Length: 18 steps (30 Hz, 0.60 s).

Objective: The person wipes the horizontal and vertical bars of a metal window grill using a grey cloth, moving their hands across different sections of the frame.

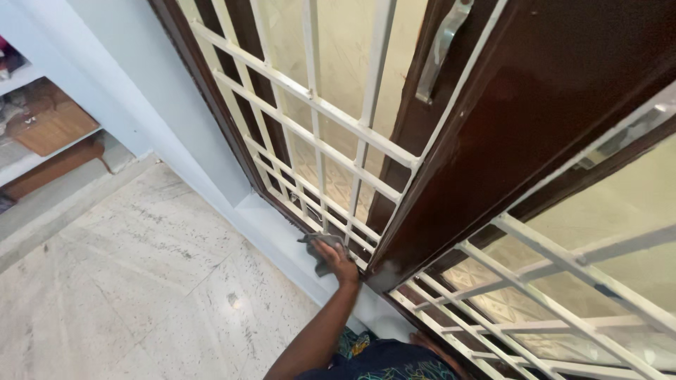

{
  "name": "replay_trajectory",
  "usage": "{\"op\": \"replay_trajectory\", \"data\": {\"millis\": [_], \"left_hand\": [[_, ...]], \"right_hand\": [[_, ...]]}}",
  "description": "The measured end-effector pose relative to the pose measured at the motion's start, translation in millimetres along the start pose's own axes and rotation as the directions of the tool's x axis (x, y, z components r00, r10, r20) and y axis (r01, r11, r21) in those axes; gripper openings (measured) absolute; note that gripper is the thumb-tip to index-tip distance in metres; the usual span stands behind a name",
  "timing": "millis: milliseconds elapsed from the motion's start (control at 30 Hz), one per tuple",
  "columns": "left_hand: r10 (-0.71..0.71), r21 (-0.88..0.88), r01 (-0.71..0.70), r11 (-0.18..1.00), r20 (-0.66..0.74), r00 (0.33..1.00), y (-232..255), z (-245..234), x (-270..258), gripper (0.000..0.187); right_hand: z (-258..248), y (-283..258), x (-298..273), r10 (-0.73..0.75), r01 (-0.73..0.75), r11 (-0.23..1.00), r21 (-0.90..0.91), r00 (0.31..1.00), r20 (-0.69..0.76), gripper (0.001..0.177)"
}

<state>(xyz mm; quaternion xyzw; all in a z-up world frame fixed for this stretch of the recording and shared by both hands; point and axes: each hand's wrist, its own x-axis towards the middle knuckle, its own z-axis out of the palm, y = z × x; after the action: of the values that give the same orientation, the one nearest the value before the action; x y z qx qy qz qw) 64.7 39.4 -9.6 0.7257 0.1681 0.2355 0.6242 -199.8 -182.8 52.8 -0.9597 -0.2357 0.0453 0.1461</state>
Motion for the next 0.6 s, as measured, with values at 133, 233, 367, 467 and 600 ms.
{"op": "replay_trajectory", "data": {"millis": [133,233,367,467,600], "left_hand": [[-0.114,-0.084,0.117,0.990,0.039,0.993,15.6,7.9,-53.6,0.077],[-0.279,-0.162,0.301,0.940,0.145,0.949,27.6,0.0,-67.9,0.076],[-0.340,-0.279,0.376,0.884,0.170,0.925,43.7,-1.5,-91.1,0.076],[-0.439,-0.540,0.467,0.701,0.190,0.878,46.4,5.2,-106.3,0.077],[-0.586,-0.541,0.626,0.562,0.273,0.763,38.8,13.6,-134.6,0.079]], "right_hand": [[4.6,21.8,9.1,-0.042,0.038,0.995,0.089,0.998,0.050,0.051],[9.1,27.1,5.4,-0.103,0.085,0.984,0.157,0.989,0.108,0.051],[8.9,26.2,0.6,-0.164,0.165,0.972,0.167,0.986,-0.022,0.052],[7.2,24.2,-11.7,-0.141,0.142,0.989,-0.036,0.990,0.018,0.060],[10.1,21.4,-17.3,-0.144,0.153,0.982,0.114,0.986,-0.083,0.053]]}}
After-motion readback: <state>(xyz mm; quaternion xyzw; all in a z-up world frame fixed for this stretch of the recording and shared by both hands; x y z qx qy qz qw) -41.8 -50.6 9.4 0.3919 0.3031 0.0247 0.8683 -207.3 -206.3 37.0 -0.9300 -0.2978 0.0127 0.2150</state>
